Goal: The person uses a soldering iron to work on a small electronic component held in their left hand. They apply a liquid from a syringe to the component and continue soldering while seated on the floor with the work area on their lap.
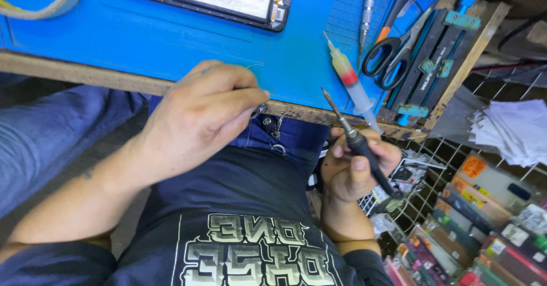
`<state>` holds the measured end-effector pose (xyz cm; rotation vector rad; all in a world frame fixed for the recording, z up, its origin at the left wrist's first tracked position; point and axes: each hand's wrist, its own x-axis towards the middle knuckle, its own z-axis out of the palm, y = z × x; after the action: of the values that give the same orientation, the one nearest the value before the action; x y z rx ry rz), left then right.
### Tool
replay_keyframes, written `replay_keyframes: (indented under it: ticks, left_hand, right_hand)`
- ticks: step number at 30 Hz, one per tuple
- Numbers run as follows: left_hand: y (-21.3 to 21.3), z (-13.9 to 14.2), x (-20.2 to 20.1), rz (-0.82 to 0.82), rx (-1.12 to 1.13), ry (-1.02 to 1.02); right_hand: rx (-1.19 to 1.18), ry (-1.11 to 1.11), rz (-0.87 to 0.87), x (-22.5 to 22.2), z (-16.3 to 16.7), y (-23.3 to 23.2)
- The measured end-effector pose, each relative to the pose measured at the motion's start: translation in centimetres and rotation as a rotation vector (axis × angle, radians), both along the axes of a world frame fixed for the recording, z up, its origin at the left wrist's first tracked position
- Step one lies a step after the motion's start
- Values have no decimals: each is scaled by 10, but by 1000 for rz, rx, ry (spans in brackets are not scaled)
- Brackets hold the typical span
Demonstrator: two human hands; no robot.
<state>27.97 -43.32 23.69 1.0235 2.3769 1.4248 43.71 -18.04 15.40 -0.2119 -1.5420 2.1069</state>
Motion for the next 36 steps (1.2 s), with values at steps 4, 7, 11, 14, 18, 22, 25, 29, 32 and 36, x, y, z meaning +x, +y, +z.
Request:
replay_keyframes:
  ticks: [4,7,11,14,18,22,25,29,32,36]
  left_hand:
    - [0,2,13,75,-20,0]
    - [0,-5,19,107,-12,-6]
    - [-2,-12,21,149,67,12]
    - [-3,-13,18,157,87,14]
    - [-7,-12,10,98,42,41]
    - [-14,-10,3,44,14,55]
    - [-17,-10,-1,29,18,63]
    - [-19,-13,-6,19,20,63]
    - [-19,-13,-8,14,20,65]
    - [-18,-13,-10,7,17,67]
  right_hand:
    - [-69,-6,93,-1,2,10]
    - [23,-28,167,-1,3,15]
    - [-10,-2,239,-6,5,19]
    - [-10,-8,262,-10,9,22]
    - [103,-51,322,-18,15,28]
    - [173,-72,377,-25,20,30]
    - [192,-89,384,-29,23,29]
    - [267,-125,428,-35,25,31]
    - [310,-144,451,-37,26,33]
    - [343,-169,457,-39,27,34]
